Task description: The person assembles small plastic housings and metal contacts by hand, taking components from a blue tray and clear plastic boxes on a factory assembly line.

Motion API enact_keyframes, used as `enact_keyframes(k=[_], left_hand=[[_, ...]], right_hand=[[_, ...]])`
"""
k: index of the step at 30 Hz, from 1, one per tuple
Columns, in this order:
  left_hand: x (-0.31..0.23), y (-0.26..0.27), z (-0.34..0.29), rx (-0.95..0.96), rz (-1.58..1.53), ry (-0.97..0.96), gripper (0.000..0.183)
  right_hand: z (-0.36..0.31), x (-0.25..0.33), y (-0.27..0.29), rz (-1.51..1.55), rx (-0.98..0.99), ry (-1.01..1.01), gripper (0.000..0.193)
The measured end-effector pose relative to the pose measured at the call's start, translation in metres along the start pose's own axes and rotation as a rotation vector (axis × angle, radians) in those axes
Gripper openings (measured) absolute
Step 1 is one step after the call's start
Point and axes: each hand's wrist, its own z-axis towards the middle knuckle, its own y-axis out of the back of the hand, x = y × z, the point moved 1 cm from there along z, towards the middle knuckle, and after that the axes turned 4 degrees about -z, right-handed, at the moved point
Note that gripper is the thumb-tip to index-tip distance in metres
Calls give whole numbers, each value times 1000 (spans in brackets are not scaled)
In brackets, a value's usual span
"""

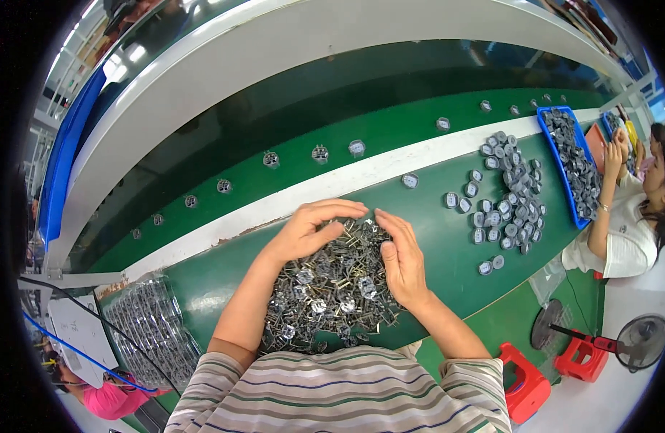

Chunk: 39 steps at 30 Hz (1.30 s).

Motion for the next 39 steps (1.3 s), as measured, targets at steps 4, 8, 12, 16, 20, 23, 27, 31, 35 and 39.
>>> enact_keyframes(k=[4, 8, 12, 16, 20, 23, 27, 31, 35, 39], left_hand=[[-2, -23, 24, 71, -78, -22, 32], [-10, -3, 40, 137, -14, 48, 26], [-4, 32, 73, -82, 605, -144, 27], [7, 43, 85, -178, 970, -108, 32], [15, 47, 85, -100, 1024, -25, 35], [15, 47, 82, -149, 1025, -88, 24], [0, 40, 85, -158, 1040, -153, 27], [-10, 14, 79, -102, 780, -203, 46], [13, 0, 68, 18, 435, -54, 51], [18, -5, 68, 9, 446, -85, 52]], right_hand=[[1, -6, 4, 123, -100, -113, 39], [18, -20, 25, 185, -70, -223, 28], [48, -11, 43, 22, 156, -177, 26], [63, -10, 33, -122, 284, 18, 28], [62, -1, 37, -208, 314, 0, 25], [52, -3, 43, -207, 321, -101, 21], [46, -5, 48, -156, 341, -63, 15], [45, -11, 50, -13, 271, -196, 10], [43, -15, 47, -91, 111, -17, 12], [41, -34, 42, -34, -152, -400, 15]])
